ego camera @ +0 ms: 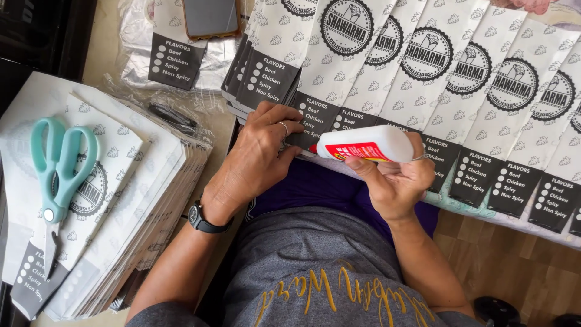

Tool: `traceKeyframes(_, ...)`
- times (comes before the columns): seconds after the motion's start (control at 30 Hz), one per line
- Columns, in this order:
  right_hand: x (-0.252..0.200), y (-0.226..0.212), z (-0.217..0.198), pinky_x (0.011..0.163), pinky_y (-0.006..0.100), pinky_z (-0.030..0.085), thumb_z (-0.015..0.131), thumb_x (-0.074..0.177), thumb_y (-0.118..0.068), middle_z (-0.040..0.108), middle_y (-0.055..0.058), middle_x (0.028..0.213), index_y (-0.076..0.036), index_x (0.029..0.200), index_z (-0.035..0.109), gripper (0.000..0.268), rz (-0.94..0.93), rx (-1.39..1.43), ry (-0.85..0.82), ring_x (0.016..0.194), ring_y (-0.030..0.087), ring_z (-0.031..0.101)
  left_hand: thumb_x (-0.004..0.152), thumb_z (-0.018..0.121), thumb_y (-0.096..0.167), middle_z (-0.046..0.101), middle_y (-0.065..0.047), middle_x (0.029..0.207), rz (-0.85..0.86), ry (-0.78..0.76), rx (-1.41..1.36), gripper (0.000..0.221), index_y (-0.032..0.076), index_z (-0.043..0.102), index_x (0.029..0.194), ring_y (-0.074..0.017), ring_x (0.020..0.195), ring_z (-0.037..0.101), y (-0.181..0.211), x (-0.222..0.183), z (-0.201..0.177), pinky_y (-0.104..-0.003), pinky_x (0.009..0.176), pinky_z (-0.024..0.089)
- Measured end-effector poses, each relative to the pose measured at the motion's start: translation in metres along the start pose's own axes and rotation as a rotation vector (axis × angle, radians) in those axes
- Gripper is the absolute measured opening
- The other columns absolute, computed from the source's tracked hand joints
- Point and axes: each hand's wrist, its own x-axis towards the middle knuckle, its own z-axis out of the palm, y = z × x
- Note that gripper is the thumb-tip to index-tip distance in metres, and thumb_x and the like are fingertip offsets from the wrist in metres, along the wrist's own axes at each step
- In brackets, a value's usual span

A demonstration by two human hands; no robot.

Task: The person labels and glues paper bags by hand. The person places adhesive onto the tabs of shawarma-branded paper sleeves, folds the edges to seal them, and gathers the completed sleeves into a stack.

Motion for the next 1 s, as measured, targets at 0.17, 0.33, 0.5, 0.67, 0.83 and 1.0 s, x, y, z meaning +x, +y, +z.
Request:
traceKeyframes(0.17,0.006,0.003,0.027,0.089,0.042,0.058,0.086,0.078,0.005,0.072,0.023,0.096,0.008,0.108,0.057,0.043,0.0,0.106,-0.033,0.1,0.029,0.073,0.062,0.088,-0.005,0.069,-0.01,0.111,-0.015,-0.055,-0.09,0.042,0.0,0.075,0.101,-0.0328,0.112,0.06,-0.01,-0.001,0.0,-0.043,0.094,0.049)
traceKeyframes(0.33,0.013,0.003,0.031,0.086,0.041,0.059,0.088,0.077,0.006,0.073,0.023,0.095,0.008,0.107,0.058,0.042,-0.015,0.145,-0.068,0.098,0.028,0.074,0.064,0.087,-0.006,0.068,-0.011,0.111,-0.009,-0.046,-0.118,0.039,-0.002,0.074,0.1,-0.0339,0.113,0.06,-0.011,-0.001,-0.002,-0.045,0.093,0.05)
traceKeyframes(0.5,-0.003,0.005,-0.005,0.088,0.041,0.059,0.085,0.078,0.007,0.072,0.023,0.099,0.009,0.111,0.056,0.044,0.041,0.108,-0.045,0.104,0.026,0.07,0.071,0.084,-0.006,0.069,-0.009,0.111,-0.018,-0.055,-0.144,0.033,0.002,0.075,0.102,-0.0318,0.114,0.061,-0.013,-0.001,-0.003,-0.044,0.093,0.05)
traceKeyframes(0.67,0.0,-0.006,-0.015,0.088,0.039,0.058,0.084,0.082,0.003,0.07,0.025,0.097,0.012,0.109,0.054,0.042,0.002,-0.044,-0.002,0.095,0.026,0.073,0.075,0.081,-0.007,0.07,-0.01,0.104,-0.073,0.01,-0.115,0.021,0.0,0.076,0.094,-0.03,0.107,0.064,-0.01,0.0,0.006,-0.041,0.09,0.051)
traceKeyframes(0.83,-0.002,-0.001,0.002,0.086,0.041,0.058,0.088,0.078,0.001,0.07,0.025,0.095,0.011,0.107,0.055,0.045,-0.031,-0.034,0.009,0.096,0.027,0.072,0.075,0.081,-0.006,0.071,-0.011,0.103,-0.1,0.033,-0.105,0.02,-0.001,0.076,0.094,-0.0305,0.106,0.064,-0.005,0.001,0.007,-0.041,0.089,0.052)
traceKeyframes(1.0,0.006,-0.003,0.027,0.079,0.04,0.059,0.087,0.078,0.003,0.072,0.025,0.093,0.011,0.105,0.057,0.041,-0.05,0.017,-0.033,0.09,0.029,0.074,0.08,0.073,-0.012,0.071,-0.01,0.101,-0.066,0.059,-0.089,0.016,-0.002,0.076,0.092,-0.0297,0.104,0.065,-0.005,0.001,0.008,-0.041,0.09,0.053)
